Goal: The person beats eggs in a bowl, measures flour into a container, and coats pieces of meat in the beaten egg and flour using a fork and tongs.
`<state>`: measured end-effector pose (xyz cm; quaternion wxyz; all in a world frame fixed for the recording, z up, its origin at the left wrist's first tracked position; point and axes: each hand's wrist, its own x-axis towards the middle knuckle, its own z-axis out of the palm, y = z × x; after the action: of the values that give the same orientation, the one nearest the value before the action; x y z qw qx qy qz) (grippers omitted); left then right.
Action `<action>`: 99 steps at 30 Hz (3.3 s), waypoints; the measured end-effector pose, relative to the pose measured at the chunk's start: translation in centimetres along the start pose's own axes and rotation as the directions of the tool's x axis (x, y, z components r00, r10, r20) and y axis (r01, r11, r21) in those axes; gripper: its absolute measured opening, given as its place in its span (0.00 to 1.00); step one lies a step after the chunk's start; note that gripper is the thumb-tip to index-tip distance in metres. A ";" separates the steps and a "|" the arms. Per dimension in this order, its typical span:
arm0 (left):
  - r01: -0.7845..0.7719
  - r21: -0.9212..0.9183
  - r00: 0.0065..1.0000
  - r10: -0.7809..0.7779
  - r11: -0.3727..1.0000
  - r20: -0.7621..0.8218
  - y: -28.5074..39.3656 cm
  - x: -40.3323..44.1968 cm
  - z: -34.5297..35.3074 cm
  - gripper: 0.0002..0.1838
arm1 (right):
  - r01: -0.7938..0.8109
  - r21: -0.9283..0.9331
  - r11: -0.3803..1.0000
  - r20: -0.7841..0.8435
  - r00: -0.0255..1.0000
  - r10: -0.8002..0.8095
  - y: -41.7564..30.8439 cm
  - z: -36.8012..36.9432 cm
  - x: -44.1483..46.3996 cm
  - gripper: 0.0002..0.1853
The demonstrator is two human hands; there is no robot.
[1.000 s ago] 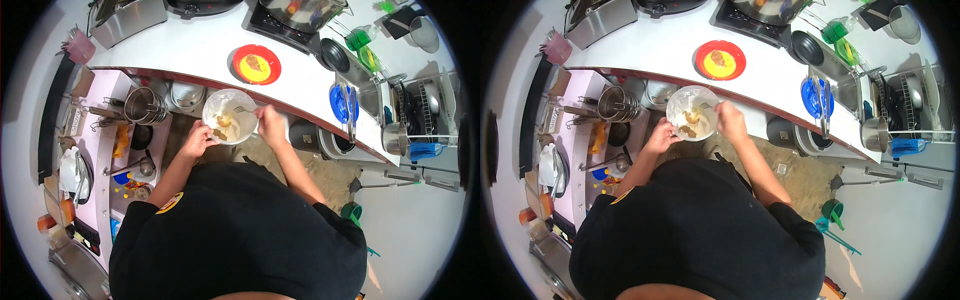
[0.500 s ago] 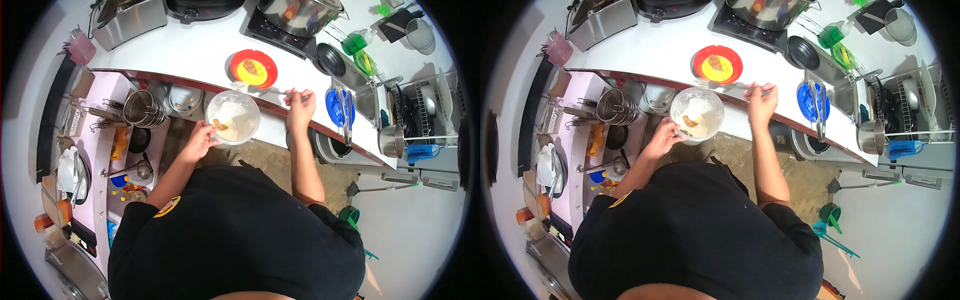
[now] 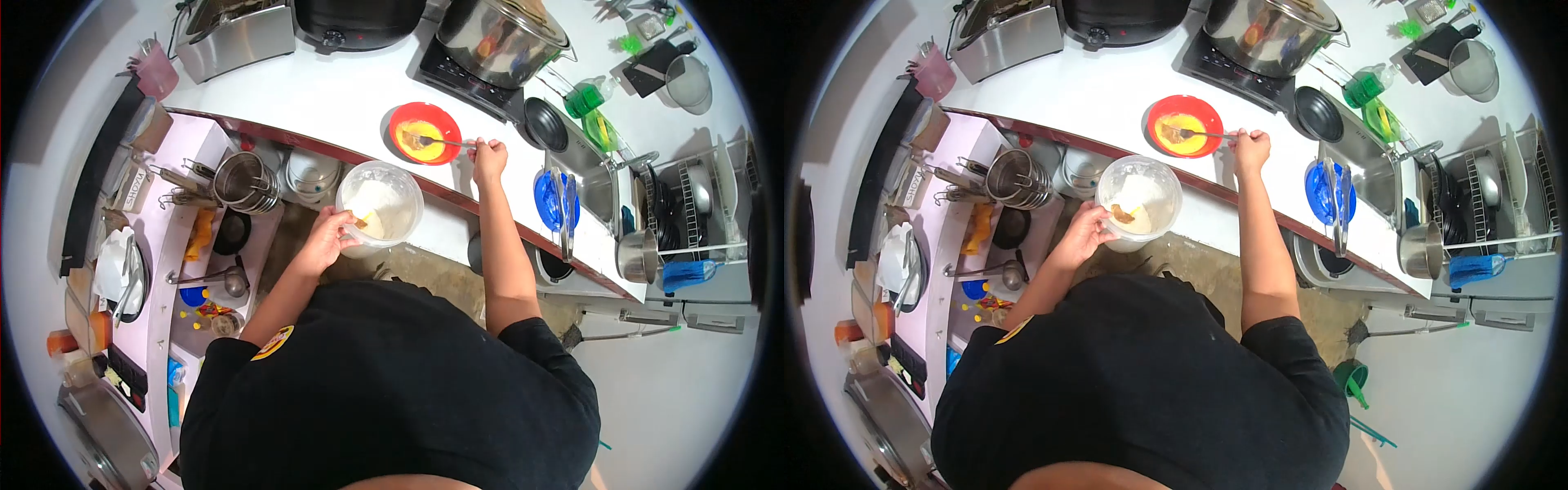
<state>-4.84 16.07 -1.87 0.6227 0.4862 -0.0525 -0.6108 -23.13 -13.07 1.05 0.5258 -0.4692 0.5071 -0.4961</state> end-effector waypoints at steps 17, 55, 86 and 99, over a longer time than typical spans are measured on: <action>0.037 0.025 0.995 -0.039 0.999 0.088 -1.2 0.8 -1.3 0.19 | 0.634 -0.355 0.687 0.055 0.748 -0.661 -7.5 -1.1 -2.8 0.07; 0.049 -0.020 0.999 -0.048 0.999 0.019 -1.5 -0.2 -1.3 0.21 | 0.261 0.285 0.922 0.115 0.946 -0.303 -21.8 -3.4 2.0 0.11; 0.032 -0.016 0.998 -0.031 0.999 0.048 -0.9 -1.0 -0.4 0.19 | 0.937 -0.126 0.326 0.699 0.317 -0.641 -6.4 -1.6 -16.6 0.09; -0.181 0.141 0.960 0.144 0.973 0.240 -1.3 -1.8 -1.9 0.19 | 0.751 -0.203 0.629 0.516 0.628 -0.583 -1.5 -1.4 -19.9 0.09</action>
<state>-4.99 18.88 -2.77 0.6193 0.4558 -0.2128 -0.6029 -24.51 6.65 3.86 0.2822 -0.8140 0.2609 -0.4355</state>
